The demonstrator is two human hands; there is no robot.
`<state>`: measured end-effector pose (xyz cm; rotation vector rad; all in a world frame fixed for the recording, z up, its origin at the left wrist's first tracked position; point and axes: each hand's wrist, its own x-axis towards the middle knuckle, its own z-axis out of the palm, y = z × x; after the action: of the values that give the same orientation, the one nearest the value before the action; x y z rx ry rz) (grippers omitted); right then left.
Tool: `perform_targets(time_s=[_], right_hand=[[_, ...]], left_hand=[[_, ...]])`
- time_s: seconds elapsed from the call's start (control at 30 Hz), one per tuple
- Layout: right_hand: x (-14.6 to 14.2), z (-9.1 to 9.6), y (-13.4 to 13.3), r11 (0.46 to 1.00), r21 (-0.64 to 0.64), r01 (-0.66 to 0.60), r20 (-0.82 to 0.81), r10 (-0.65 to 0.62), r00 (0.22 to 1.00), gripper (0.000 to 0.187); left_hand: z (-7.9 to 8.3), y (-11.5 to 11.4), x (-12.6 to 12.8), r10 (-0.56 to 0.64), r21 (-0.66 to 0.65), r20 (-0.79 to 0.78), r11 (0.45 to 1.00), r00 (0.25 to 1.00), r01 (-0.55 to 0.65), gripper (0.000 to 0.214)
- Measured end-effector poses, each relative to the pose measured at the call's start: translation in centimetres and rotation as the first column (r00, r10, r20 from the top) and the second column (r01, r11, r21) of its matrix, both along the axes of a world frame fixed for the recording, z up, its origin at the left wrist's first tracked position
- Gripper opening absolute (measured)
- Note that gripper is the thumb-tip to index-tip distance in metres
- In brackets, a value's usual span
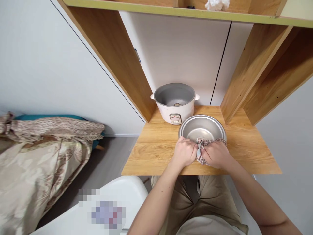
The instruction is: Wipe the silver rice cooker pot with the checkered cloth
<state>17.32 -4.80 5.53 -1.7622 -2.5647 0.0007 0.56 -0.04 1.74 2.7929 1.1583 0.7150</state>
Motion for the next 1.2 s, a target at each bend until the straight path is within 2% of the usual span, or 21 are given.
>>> perform_targets(time_s=[0.27, 0.57, 0.83, 0.93, 1.2], right_hand=[[0.9, 0.1, 0.3, 0.998, -0.03, -0.049, 0.019, 0.049, 0.999, 0.048], [-1.4, -0.2, -0.2, 0.994, 0.004, 0.111, -0.003, -0.111, 0.994, 0.042], [1.1, -0.2, 0.3, 0.997, 0.022, -0.075, 0.002, 0.075, 0.997, 0.044], [1.6, -0.3, 0.4, 0.995, 0.026, -0.099, 0.015, 0.098, 0.995, 0.044], [-0.9, 0.0, 0.1, 0.997, -0.007, 0.076, 0.027, -0.076, 0.997, 0.044]], left_hand=[[0.0, 0.0, 0.0, -0.009, 0.003, -0.006, 1.0, 1.0, 0.009, 0.04], [-0.1, -0.3, 0.4, 0.028, 0.009, 0.034, 1.0, 0.999, -0.029, 0.04], [-0.1, -0.1, 0.1, 0.009, 0.032, 0.039, 0.999, 0.999, -0.01, 0.038], [-0.1, -0.2, 0.2, 0.018, 0.03, 0.044, 0.999, 0.999, -0.019, 0.037], [-0.2, -0.5, 0.5, 0.048, 0.008, 0.083, 0.999, 0.995, -0.049, 0.037]])
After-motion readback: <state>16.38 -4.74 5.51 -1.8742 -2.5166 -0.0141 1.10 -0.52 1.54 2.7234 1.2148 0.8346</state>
